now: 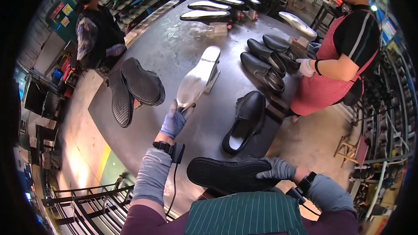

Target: The recorder is processing manufactured shoes by inspecting them on a metal table and transferring them to storage racks in a factory finishing area.

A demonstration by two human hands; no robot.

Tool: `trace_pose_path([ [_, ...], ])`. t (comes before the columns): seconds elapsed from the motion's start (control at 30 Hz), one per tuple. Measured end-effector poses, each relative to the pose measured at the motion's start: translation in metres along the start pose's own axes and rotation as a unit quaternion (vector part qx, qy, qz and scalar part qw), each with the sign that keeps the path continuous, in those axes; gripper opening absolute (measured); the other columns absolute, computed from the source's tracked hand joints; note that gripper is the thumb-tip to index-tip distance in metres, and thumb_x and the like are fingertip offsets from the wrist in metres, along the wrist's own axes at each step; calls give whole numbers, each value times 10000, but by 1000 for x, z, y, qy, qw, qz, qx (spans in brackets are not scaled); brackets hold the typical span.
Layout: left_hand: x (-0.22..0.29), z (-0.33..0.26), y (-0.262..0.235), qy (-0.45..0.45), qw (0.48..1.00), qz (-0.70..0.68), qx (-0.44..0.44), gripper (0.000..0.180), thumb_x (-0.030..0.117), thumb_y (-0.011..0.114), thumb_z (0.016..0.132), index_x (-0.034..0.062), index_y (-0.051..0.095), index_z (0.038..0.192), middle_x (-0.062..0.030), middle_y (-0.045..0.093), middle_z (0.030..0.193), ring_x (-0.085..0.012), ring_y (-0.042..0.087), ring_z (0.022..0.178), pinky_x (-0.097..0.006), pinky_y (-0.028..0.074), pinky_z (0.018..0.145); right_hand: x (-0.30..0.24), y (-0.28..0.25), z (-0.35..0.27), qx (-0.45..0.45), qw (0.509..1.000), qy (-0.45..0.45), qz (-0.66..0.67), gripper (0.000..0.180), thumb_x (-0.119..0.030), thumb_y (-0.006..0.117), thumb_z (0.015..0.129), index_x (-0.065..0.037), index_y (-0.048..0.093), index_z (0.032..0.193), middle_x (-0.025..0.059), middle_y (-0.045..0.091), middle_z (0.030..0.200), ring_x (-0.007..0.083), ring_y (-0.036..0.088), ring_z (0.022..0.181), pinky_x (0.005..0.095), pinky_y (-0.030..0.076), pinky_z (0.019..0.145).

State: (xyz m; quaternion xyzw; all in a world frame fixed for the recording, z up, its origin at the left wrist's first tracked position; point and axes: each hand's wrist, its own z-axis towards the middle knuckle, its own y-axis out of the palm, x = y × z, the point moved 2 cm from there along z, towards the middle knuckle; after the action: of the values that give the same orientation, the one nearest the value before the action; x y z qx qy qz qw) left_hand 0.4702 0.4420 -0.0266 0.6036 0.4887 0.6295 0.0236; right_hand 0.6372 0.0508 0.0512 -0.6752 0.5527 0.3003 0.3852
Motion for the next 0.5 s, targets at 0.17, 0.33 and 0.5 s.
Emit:
trace_pose_path([
  [0.17,-27,-142,43,-93,940,232,-233,597,362,658,860,10,491,1313,-124,585,1232,-221,527,1164,-356,374,1025,26,-8,-15,49,996,69,-32,597,-530,659,820,-43,623,1162,115,689,1000,204,643,968,342,479,870],
  [0.33,-72,-244,82,114,966,72,219,326,216,598,877,27,591,1143,-66,628,1069,-174,583,993,-311,459,909,22,-32,37,-33,979,41,-197,602,-570,674,776,-31,679,1043,214,663,959,271,645,941,379,489,802],
  [0.5,-54,-292,8,234,904,35,357,346,275,496,919,23,623,1119,-100,644,1087,-215,601,994,-340,453,923,-26,61,76,-151,972,-51,-173,935,-793,589,663,93,656,956,248,652,911,317,635,888,405,477,810],
])
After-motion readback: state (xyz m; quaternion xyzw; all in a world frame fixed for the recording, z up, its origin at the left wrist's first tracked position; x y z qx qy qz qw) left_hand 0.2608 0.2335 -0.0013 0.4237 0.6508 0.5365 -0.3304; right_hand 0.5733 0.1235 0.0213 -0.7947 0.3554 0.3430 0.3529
